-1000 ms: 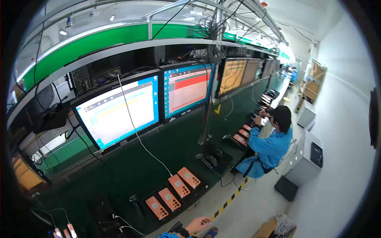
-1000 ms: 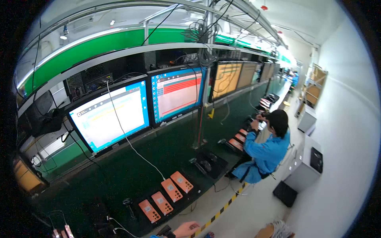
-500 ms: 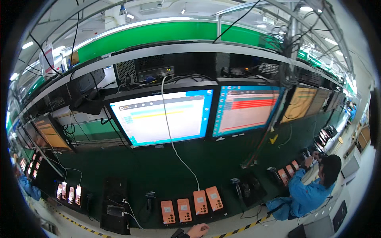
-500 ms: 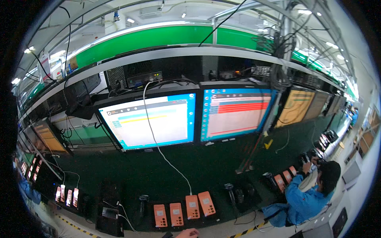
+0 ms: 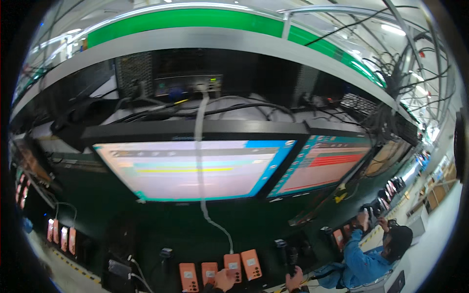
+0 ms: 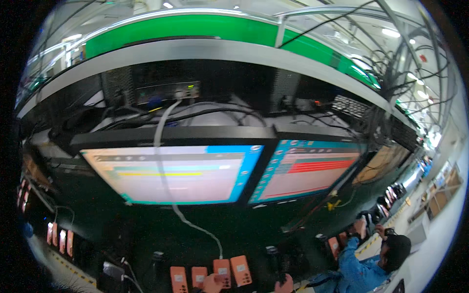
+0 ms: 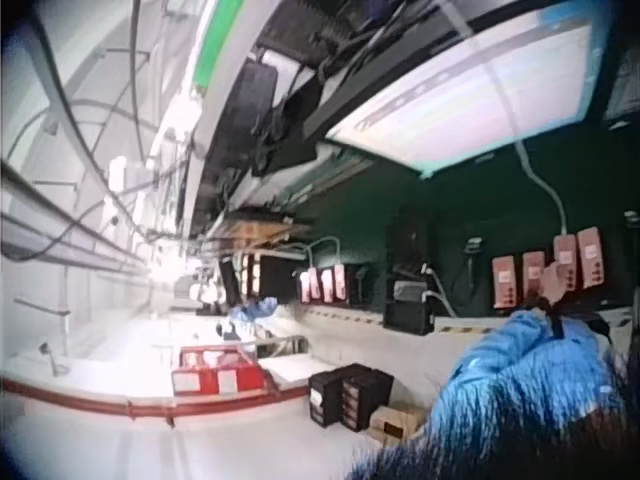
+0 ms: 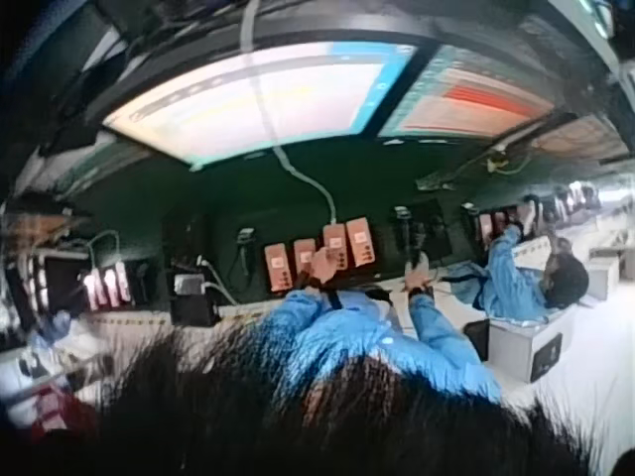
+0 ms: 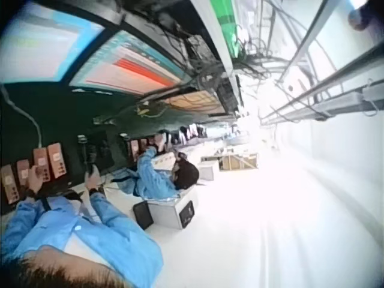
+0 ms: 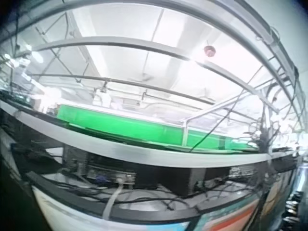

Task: Scanning barcodes on a series of smartphones and interacting with a testing interface on dual monitors.

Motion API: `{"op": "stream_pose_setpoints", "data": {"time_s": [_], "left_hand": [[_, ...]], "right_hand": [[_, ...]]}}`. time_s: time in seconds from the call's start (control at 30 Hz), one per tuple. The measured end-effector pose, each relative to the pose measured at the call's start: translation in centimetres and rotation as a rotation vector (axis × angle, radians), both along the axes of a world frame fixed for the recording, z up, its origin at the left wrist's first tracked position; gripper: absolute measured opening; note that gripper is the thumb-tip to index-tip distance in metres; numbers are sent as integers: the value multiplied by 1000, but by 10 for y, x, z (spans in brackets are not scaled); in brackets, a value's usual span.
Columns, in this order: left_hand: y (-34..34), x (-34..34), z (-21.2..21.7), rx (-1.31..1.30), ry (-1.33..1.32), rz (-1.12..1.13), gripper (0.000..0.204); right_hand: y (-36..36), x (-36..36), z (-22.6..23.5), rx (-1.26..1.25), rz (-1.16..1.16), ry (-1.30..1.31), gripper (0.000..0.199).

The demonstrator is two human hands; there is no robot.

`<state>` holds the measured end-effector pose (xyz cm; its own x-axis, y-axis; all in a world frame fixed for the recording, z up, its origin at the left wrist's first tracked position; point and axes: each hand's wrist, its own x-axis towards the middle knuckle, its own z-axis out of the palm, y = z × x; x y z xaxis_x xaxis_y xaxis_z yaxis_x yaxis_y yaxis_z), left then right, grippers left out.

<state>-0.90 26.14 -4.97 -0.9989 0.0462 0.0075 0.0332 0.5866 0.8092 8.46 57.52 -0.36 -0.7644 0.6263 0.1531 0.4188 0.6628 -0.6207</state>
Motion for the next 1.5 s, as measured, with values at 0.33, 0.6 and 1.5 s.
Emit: {"op": "stream_pose_setpoints", "data": {"time_s": [0.33,0.6,1.5], "left_hand": [[-10,6,45,-2,-63,101,42],[7,24,50,25,-256,201,44],[48,12,3,255,-227,-64,34]], "right_hand": [[26,-121,-13,-11,120,-164,64],[29,-114,-10,-254,95,-239,55],[16,-25,-2,-996,318,-310,36]]}}
